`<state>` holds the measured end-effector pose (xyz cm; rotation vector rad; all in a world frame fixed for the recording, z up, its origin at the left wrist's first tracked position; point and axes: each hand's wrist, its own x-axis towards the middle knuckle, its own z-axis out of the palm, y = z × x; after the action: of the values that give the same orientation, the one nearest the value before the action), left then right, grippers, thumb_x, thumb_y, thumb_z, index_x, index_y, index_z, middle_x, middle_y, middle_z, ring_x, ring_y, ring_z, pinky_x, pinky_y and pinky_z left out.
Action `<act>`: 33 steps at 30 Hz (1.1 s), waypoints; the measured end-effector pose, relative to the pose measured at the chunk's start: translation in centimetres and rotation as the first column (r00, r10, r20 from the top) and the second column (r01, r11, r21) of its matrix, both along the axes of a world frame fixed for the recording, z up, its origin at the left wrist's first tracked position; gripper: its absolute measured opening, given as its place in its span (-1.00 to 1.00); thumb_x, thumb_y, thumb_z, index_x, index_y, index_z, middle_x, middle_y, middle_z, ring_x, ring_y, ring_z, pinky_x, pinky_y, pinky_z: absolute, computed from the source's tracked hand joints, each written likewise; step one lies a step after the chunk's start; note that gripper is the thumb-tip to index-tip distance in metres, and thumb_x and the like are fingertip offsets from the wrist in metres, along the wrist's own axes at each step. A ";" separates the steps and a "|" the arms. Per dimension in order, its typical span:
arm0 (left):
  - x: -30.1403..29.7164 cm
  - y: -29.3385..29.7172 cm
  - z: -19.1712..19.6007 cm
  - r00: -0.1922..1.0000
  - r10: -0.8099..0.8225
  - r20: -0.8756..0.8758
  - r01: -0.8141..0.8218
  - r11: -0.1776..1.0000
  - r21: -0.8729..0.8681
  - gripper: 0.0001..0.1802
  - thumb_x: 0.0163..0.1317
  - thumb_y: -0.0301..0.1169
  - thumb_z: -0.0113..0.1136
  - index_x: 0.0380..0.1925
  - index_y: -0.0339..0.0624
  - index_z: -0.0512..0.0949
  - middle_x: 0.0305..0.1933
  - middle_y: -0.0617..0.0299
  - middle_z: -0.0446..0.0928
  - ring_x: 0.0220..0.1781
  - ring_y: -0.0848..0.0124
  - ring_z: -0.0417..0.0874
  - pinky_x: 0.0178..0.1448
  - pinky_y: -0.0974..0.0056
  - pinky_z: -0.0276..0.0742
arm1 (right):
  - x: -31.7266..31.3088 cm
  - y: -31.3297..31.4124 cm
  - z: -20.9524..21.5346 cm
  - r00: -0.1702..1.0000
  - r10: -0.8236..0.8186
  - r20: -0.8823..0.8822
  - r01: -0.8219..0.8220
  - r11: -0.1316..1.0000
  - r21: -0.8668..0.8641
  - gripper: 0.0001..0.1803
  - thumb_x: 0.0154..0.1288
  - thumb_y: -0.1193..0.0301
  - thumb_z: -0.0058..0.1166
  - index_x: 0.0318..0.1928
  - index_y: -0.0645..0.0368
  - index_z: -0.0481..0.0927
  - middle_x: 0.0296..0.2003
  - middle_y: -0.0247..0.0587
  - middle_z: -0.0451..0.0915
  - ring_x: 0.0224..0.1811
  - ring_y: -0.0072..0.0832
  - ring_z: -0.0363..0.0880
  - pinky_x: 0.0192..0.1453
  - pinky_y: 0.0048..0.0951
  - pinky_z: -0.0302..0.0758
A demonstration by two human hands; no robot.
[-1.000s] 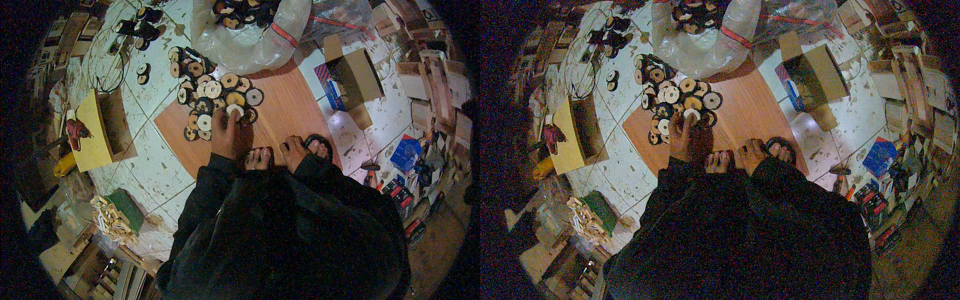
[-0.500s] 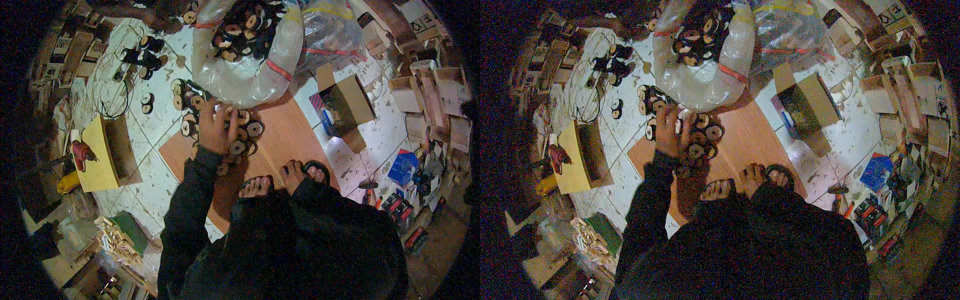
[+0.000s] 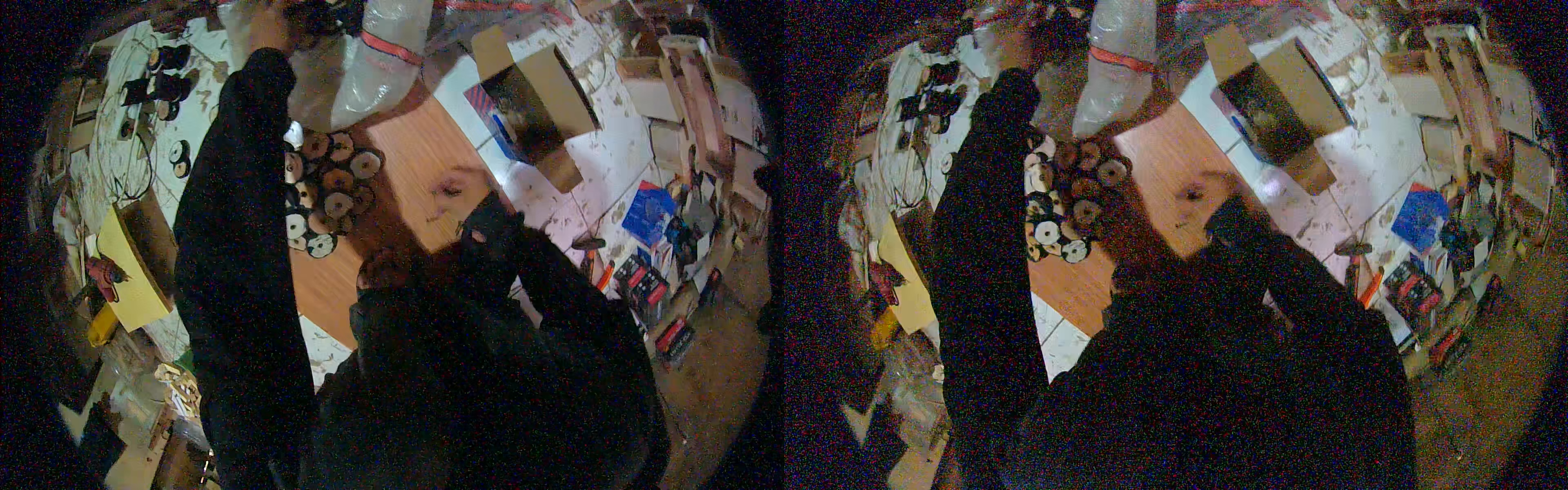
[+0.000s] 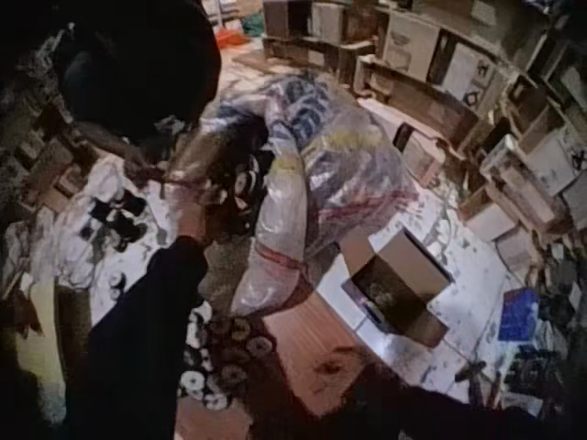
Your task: The person sits on the floor and repeatedly picks up small circular wooden discs, aligns them, and stacks them into a growing pile. The person also briefly handles small rectangular wooden pieces from a green container.
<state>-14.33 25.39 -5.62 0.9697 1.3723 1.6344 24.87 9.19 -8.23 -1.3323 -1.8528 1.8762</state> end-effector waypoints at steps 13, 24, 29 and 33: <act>10.9 -19.3 7.2 0.973 0.219 0.067 -0.204 0.962 -0.180 -0.47 0.02 -0.58 0.21 0.07 -0.29 0.40 0.09 0.12 0.46 0.10 0.34 0.48 0.18 0.29 0.42 | -0.8 3.0 3.6 0.704 -0.621 -0.346 -0.126 0.370 -0.920 -0.82 0.11 0.41 0.01 -0.25 0.17 0.46 -0.33 -0.25 0.43 -0.33 -0.43 0.37 -0.43 -0.41 0.34; 18.6 -28.0 9.1 0.993 -0.095 -0.063 0.066 0.930 -0.361 -0.30 -0.12 -0.54 0.26 0.13 -0.15 0.30 0.05 0.18 0.39 0.15 0.34 0.43 0.27 0.25 0.36 | -4.3 -0.3 12.0 0.980 -0.172 -0.096 0.135 0.941 -0.311 -0.78 0.35 0.41 0.06 -0.12 0.32 0.55 -0.25 0.03 0.65 -0.54 -0.47 0.57 -0.52 -0.52 0.48; 18.6 -28.8 8.9 0.819 -0.184 -0.544 0.027 0.959 -0.283 -0.42 -0.18 -0.57 0.35 -0.03 -0.17 0.46 -0.04 0.04 0.41 0.04 0.07 0.46 0.15 0.17 0.40 | -5.1 -1.4 12.4 0.979 0.113 -0.169 -0.066 0.963 0.260 -0.87 0.26 0.47 0.12 -0.28 0.29 0.65 -0.30 -0.12 0.64 -0.30 -0.42 0.61 -0.24 -0.46 0.49; 19.1 -29.3 8.2 0.844 -0.232 -0.483 0.059 0.937 -0.345 -0.32 -0.20 -0.53 0.42 0.05 -0.14 0.46 0.00 0.03 0.41 0.07 0.07 0.45 0.13 0.13 0.42 | -5.8 -3.2 12.0 0.965 0.171 -0.199 -0.095 0.935 0.342 -0.85 0.15 0.48 0.17 -0.25 0.24 0.64 -0.31 -0.11 0.62 -0.23 -0.26 0.59 -0.15 -0.35 0.47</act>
<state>4.75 -3.91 2.58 1.3378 1.7987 1.0172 19.10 5.98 3.77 -0.8661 -2.0631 1.6001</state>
